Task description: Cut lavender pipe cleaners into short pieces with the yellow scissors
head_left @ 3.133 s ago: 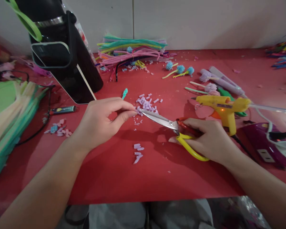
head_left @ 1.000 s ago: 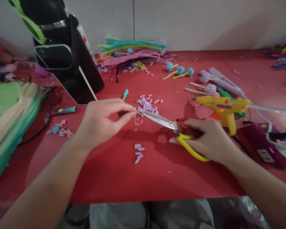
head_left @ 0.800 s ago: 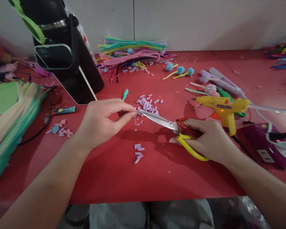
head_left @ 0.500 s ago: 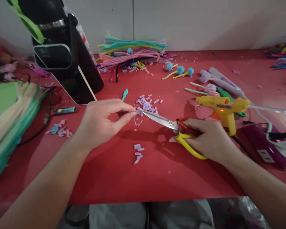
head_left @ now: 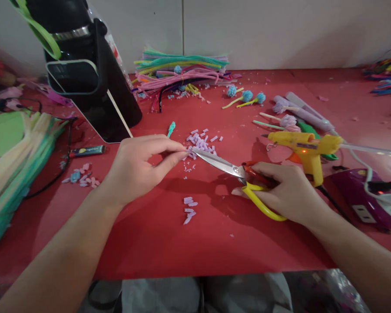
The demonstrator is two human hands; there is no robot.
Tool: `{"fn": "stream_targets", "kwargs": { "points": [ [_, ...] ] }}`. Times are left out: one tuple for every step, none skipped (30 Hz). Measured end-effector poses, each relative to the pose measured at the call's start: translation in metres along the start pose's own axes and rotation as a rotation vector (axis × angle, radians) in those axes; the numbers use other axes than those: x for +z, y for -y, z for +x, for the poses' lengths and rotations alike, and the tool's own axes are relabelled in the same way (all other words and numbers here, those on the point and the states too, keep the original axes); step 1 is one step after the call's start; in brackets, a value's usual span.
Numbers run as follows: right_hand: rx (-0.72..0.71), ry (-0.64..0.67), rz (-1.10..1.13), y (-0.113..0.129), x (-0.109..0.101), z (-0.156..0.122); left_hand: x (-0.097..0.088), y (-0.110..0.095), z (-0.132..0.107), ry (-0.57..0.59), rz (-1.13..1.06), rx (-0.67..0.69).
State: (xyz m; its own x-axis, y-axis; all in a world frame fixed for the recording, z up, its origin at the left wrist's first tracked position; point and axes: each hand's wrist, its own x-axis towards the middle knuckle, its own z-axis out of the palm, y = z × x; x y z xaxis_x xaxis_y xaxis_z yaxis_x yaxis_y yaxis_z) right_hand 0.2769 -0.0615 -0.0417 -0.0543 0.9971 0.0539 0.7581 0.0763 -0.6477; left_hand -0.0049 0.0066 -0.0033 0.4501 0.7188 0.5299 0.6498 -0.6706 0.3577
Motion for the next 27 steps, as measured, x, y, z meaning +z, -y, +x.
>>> {"fn": "stream_targets", "kwargs": {
  "points": [
    [-0.004, -0.004, -0.001, 0.0001, 0.0002, 0.0002, 0.0001, 0.0000, 0.0000, 0.002, -0.001, 0.001],
    [-0.006, -0.010, -0.001, 0.0000, 0.0005, 0.0005, 0.0002, 0.0001, 0.0000, 0.000, -0.001, 0.004],
    [-0.006, -0.016, -0.002, -0.0003, 0.0009, 0.0008, 0.0004, 0.0003, -0.0001, -0.002, -0.001, 0.008],
    [-0.005, -0.022, -0.005, -0.0007, 0.0013, 0.0012, 0.0007, 0.0006, -0.0002, -0.002, -0.001, 0.011],
    [-0.006, -0.025, -0.010, -0.0012, 0.0016, 0.0016, 0.0010, 0.0010, -0.0003, 0.003, -0.001, 0.014],
    [-0.007, -0.029, -0.017, -0.0018, 0.0020, 0.0020, 0.0013, 0.0014, -0.0004, 0.006, -0.003, 0.018],
    [-0.005, -0.032, -0.023, -0.0024, 0.0022, 0.0023, 0.0015, 0.0018, -0.0003, 0.009, -0.008, 0.019],
    [0.003, -0.034, -0.024, -0.0029, 0.0023, 0.0025, 0.0016, 0.0022, -0.0002, 0.012, -0.016, 0.018],
    [0.013, -0.033, -0.020, -0.0031, 0.0022, 0.0026, 0.0014, 0.0024, 0.0001, 0.019, -0.026, 0.014],
    [0.024, -0.032, -0.013, -0.0030, 0.0020, 0.0025, 0.0009, 0.0025, 0.0004, 0.028, -0.040, 0.012],
    [0.037, -0.029, -0.005, -0.0027, 0.0017, 0.0023, 0.0001, 0.0025, 0.0007, 0.043, -0.058, 0.013],
    [0.049, -0.028, 0.003, -0.0021, 0.0013, 0.0021, -0.0010, 0.0023, 0.0011, 0.067, -0.081, 0.019],
    [0.059, -0.031, 0.011, -0.0014, 0.0009, 0.0018, -0.0022, 0.0019, 0.0014, 0.103, -0.111, 0.028],
    [0.066, -0.035, 0.018, -0.0006, 0.0005, 0.0016, -0.0035, 0.0015, 0.0015, 0.154, -0.147, 0.038],
    [0.071, -0.042, 0.023, 0.0001, 0.0003, 0.0014, -0.0046, 0.0011, 0.0015, 0.219, -0.190, 0.051],
    [0.074, -0.047, 0.026, 0.0006, 0.0002, 0.0013, -0.0055, 0.0008, 0.0012, 0.292, -0.235, 0.063],
    [0.072, -0.051, 0.025, 0.0008, 0.0003, 0.0013, -0.0059, 0.0008, 0.0006, 0.370, -0.274, 0.071],
    [0.067, -0.052, 0.022, 0.0007, 0.0005, 0.0014, -0.0060, 0.0010, -0.0001, 0.449, -0.305, 0.076],
    [0.063, -0.050, 0.018, 0.0004, 0.0008, 0.0016, -0.0057, 0.0016, -0.0010, 0.526, -0.323, 0.075],
    [0.061, -0.049, 0.014, -0.0002, 0.0012, 0.0018, -0.0052, 0.0024, -0.0018, 0.593, -0.330, 0.070],
    [0.058, -0.053, 0.013, -0.0008, 0.0017, 0.0020, -0.0047, 0.0033, -0.0025, 0.650, -0.328, 0.060],
    [0.054, -0.056, 0.015, -0.0015, 0.0022, 0.0023, -0.0043, 0.0042, -0.0029, 0.696, -0.321, 0.045],
    [0.050, -0.064, 0.017, -0.0021, 0.0028, 0.0026, -0.0043, 0.0049, -0.0030, 0.729, -0.317, 0.031],
    [0.045, -0.071, 0.018, -0.0027, 0.0033, 0.0028, -0.0047, 0.0054, -0.0028, 0.752, -0.313, 0.018],
    [0.041, -0.076, 0.016, -0.0032, 0.0037, 0.0029, -0.0054, 0.0055, -0.0022, 0.768, -0.314, 0.005],
    [0.038, -0.077, 0.013, -0.0036, 0.0040, 0.0030, -0.0063, 0.0053, -0.0015, 0.778, -0.317, -0.004],
    [0.037, -0.075, 0.010, -0.0040, 0.0043, 0.0030, -0.0073, 0.0046, -0.0008, 0.785, -0.318, -0.012]
  ]
}}
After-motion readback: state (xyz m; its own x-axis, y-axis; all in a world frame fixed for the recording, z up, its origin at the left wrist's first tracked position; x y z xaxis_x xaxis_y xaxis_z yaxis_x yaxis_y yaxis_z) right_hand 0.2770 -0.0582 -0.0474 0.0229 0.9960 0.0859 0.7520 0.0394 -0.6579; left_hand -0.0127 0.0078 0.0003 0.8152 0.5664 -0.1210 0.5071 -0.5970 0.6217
